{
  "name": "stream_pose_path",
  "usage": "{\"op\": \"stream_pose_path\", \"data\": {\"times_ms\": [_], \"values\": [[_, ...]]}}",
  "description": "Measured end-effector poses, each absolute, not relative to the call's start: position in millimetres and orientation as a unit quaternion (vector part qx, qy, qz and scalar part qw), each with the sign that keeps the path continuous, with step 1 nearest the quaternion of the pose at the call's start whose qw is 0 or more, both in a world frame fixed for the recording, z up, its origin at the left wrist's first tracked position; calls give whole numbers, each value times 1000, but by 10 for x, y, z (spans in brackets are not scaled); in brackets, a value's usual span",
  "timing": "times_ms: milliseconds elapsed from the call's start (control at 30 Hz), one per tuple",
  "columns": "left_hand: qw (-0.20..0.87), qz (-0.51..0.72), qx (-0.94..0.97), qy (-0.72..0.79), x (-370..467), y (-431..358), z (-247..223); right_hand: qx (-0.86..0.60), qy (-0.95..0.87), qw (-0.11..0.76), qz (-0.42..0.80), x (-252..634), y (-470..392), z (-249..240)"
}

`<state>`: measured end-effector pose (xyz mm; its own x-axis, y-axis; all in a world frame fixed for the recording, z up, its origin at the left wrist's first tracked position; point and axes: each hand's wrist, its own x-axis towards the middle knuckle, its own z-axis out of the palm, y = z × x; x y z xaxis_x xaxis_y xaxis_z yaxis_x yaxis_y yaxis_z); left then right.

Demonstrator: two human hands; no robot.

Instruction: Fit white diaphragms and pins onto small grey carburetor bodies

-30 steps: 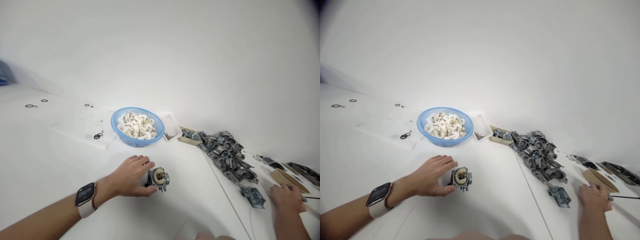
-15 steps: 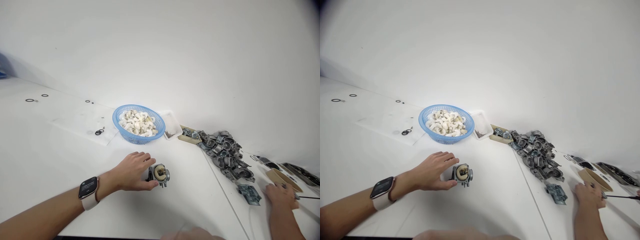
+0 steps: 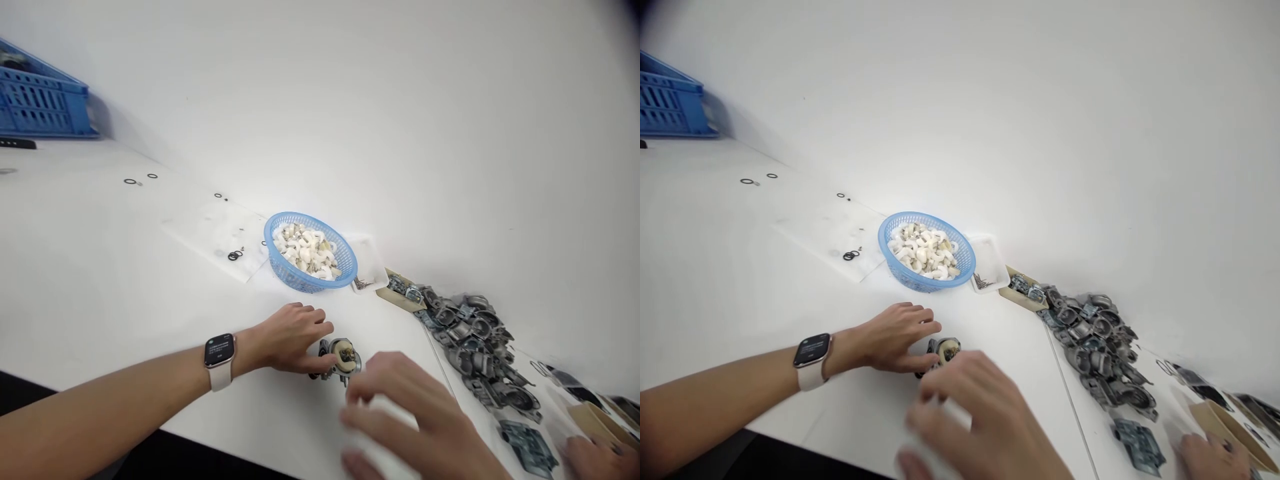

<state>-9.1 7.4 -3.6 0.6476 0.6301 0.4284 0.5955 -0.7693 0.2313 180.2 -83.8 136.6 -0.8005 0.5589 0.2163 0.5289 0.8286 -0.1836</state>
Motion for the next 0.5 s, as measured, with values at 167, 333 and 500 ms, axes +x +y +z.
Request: {"op": "stream_pose_path", "data": {"times_ms": [167,333,500], "values": [[33,255,904,342,-103,102,-78,-458,-880,-44,117,2027,-389,1225],[39,264,898,351,-83,140,-141,-463,-869,-83,154,2092,-239,1033],[53,278,897,340,-82,118,-182,-425,-894,-73,120,2017,-219,979]]}}
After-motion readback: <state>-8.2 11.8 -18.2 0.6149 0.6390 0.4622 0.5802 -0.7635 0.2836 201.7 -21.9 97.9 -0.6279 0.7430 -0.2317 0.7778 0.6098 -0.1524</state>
